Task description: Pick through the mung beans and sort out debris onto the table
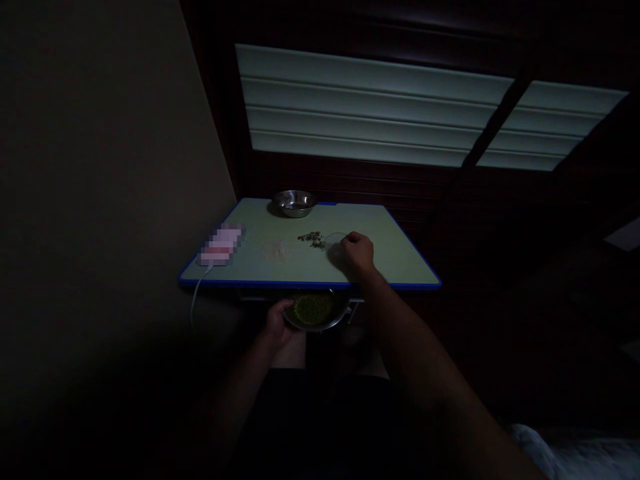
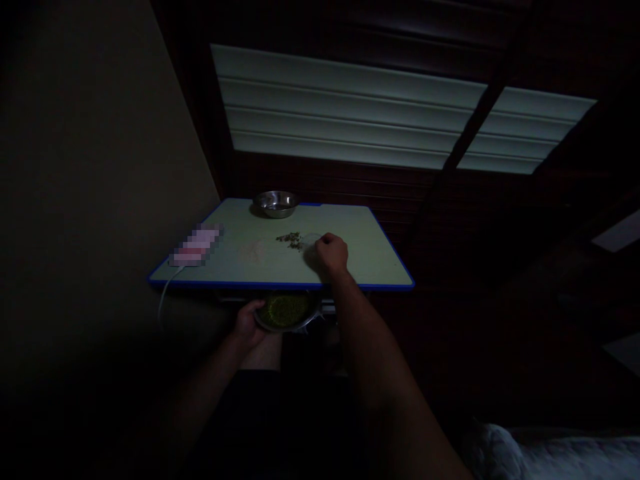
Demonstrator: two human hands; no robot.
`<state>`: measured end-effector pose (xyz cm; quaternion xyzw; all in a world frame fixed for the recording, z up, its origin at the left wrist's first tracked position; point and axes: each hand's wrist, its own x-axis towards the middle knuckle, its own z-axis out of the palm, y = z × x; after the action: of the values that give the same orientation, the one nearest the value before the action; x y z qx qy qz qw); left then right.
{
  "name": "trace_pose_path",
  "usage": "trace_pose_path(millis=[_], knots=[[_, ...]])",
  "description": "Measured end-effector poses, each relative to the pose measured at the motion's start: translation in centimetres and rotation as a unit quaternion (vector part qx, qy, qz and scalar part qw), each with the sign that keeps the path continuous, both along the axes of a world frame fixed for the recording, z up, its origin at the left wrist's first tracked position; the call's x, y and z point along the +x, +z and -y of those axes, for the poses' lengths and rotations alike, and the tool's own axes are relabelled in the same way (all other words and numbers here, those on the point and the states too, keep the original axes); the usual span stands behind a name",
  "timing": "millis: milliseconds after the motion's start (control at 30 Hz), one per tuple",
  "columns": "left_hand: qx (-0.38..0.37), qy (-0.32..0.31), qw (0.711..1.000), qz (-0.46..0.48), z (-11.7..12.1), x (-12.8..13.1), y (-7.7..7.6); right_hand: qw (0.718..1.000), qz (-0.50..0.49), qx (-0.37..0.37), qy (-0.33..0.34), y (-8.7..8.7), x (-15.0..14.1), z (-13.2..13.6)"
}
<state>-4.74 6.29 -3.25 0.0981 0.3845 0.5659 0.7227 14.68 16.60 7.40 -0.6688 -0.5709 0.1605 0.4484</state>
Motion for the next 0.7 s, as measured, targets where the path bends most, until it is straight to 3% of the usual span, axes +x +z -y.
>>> trace_pose_path(millis=[300, 700], knots=[[-0.007, -0.005, 1.0, 0.0, -0.03, -0.05, -0.01, 1.0, 0.012, 0.001, 0.008, -0.22, 0.07, -0.22], [0.003, -0.009, 1.0, -0.012, -0.02, 0.02, -0.1, 0.998, 0.05, -0.014, -0.034, 0.21, -0.03, 0.26]])
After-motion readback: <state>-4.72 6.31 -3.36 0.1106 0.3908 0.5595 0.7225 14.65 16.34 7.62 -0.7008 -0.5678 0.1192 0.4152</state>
